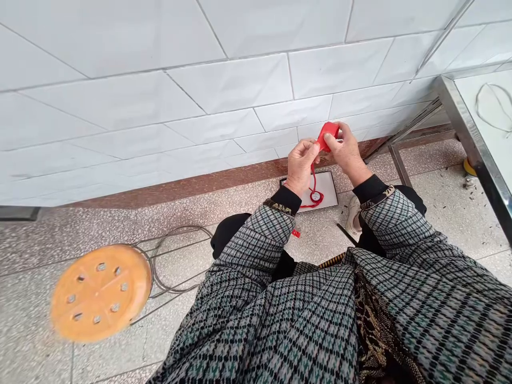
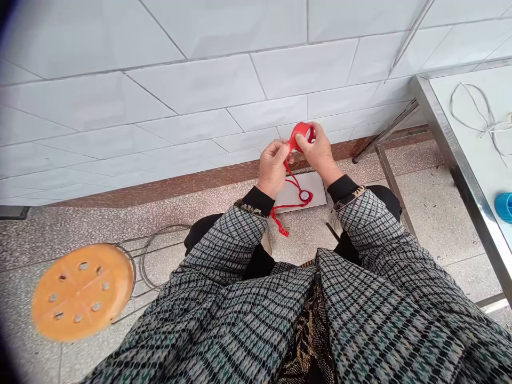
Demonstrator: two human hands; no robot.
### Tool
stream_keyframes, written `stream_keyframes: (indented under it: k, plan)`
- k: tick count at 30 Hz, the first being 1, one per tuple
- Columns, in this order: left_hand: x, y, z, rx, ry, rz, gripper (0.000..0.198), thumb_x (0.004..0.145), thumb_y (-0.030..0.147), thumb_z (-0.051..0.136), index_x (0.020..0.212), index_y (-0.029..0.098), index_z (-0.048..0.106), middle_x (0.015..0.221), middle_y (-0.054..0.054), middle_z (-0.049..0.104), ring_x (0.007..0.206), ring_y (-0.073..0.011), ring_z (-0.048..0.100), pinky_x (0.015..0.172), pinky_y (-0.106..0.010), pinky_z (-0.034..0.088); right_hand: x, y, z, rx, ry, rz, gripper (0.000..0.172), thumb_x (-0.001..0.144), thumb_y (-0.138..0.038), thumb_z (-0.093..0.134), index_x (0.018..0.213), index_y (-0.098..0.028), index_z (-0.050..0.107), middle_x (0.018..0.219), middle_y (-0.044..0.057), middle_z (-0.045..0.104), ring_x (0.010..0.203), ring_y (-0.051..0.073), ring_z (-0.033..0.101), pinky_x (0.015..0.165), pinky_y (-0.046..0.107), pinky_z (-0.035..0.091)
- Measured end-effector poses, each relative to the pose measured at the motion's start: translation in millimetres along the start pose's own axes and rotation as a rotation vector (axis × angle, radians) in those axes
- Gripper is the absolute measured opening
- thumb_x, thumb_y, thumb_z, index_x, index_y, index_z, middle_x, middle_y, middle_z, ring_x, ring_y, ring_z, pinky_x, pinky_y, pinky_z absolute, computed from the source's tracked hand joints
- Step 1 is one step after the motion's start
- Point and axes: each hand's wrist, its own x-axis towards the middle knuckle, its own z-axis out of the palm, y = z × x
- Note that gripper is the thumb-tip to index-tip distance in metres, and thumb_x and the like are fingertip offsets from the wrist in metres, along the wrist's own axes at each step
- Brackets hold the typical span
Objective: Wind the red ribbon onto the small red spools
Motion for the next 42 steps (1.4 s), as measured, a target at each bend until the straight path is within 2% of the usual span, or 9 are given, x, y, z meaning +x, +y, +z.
stream_keyframes:
  k: [7,11,13,17,22,28,32,39,42]
  plan:
    - [-8.7,4.3,0.3,-0.163,-0.030,-0.142,0.054,0.095,0.033,0.082,0.067,0.020,0.038,0.067,0.005,0.050,0.052,-0.0045,0.038,0.049,-0.022,0.031,3.7,3.9,-1.7,0.046,-0.004,0.086,0.056,0.088,-0.064,0.074,0.126,-0.028,0.057,0.106,0.007,0.064,0.081,0.020,0.071,0.057,0.033,0.065]
    - [-10.0,1.0,-1.8,-0.136,-0.093,-0.247,0.026,0.090,0.032,0.087,0.091,0.023,0.063,0.068,0.008,0.056,0.048,-0.0039,0.036,0.048,-0.023,0.030,3.3,2.0,-2.4,0.118,-0.020,0.167,0.053,0.091,-0.062,0.070,0.126,-0.026,0.056,0.109,0.008,0.065,0.084,0.020,0.072,0.059,0.034,0.067]
    - [-8.0,-2.3,-3.7,-0.128,-0.129,-0.269,0.027,0.086,0.029,0.090,0.103,0.023,0.069,0.070,0.007,0.060,0.050,-0.0045,0.042,0.050,-0.023,0.035,3.2,1.1,-3.1,0.123,-0.009,0.179,0.050,0.092,-0.059,0.069,0.126,-0.025,0.057,0.108,0.008,0.065,0.084,0.021,0.072,0.058,0.034,0.067]
    - [-3.4,-9.9,-7.9,-0.110,-0.127,-0.236,0.025,0.081,0.023,0.092,0.096,0.021,0.071,0.072,0.005,0.066,0.059,-0.0066,0.054,0.060,-0.023,0.046,5.0,2.1,-4.8,0.080,0.000,0.148,0.049,0.091,-0.058,0.071,0.124,-0.024,0.058,0.105,0.008,0.064,0.080,0.021,0.070,0.058,0.037,0.067]
    - [-2.8,-14.6,-9.1,-0.086,-0.165,-0.201,0.020,0.082,0.024,0.090,0.085,0.020,0.071,0.075,0.003,0.067,0.061,-0.0073,0.053,0.064,-0.024,0.048,7.6,3.9,-5.5,0.040,0.018,0.099,0.049,0.087,-0.058,0.076,0.122,-0.026,0.060,0.099,0.005,0.062,0.076,0.020,0.068,0.060,0.037,0.068]
    - [-8.9,-11.7,-10.3,-0.107,-0.121,-0.130,0.024,0.087,0.037,0.083,0.079,0.021,0.068,0.090,-0.002,0.067,0.076,-0.0111,0.058,0.071,-0.026,0.053,5.7,2.2,-3.8,0.106,-0.023,0.194,0.049,0.090,-0.060,0.073,0.122,-0.026,0.058,0.097,0.004,0.063,0.076,0.017,0.068,0.055,0.029,0.064]
    - [-14.7,-9.1,-11.5,-0.167,-0.136,-0.087,0.032,0.083,0.042,0.086,0.074,0.020,0.065,0.086,-0.001,0.063,0.074,-0.0100,0.056,0.070,-0.026,0.053,3.5,-0.6,-2.6,0.160,-0.047,0.241,0.049,0.090,-0.062,0.073,0.118,-0.025,0.058,0.097,0.005,0.066,0.075,0.017,0.069,0.053,0.027,0.061]
    - [-13.9,-8.2,-12.0,-0.159,-0.030,-0.119,0.048,0.082,0.019,0.082,0.066,0.020,0.036,0.072,0.004,0.058,0.066,-0.0059,0.055,0.060,-0.019,0.043,2.5,-4.2,-2.3,0.217,-0.070,0.275,0.050,0.089,-0.066,0.074,0.112,-0.025,0.057,0.091,0.002,0.066,0.074,0.017,0.070,0.056,0.028,0.062]
    - [-14.2,-8.9,-13.1,-0.173,-0.062,-0.209,0.028,0.078,0.014,0.082,0.079,0.021,0.055,0.073,0.004,0.064,0.068,-0.0078,0.062,0.059,-0.019,0.042,3.3,-4.5,-3.1,0.245,-0.077,0.277,0.046,0.091,-0.066,0.071,0.109,-0.025,0.057,0.090,0.003,0.067,0.073,0.017,0.069,0.058,0.030,0.062]
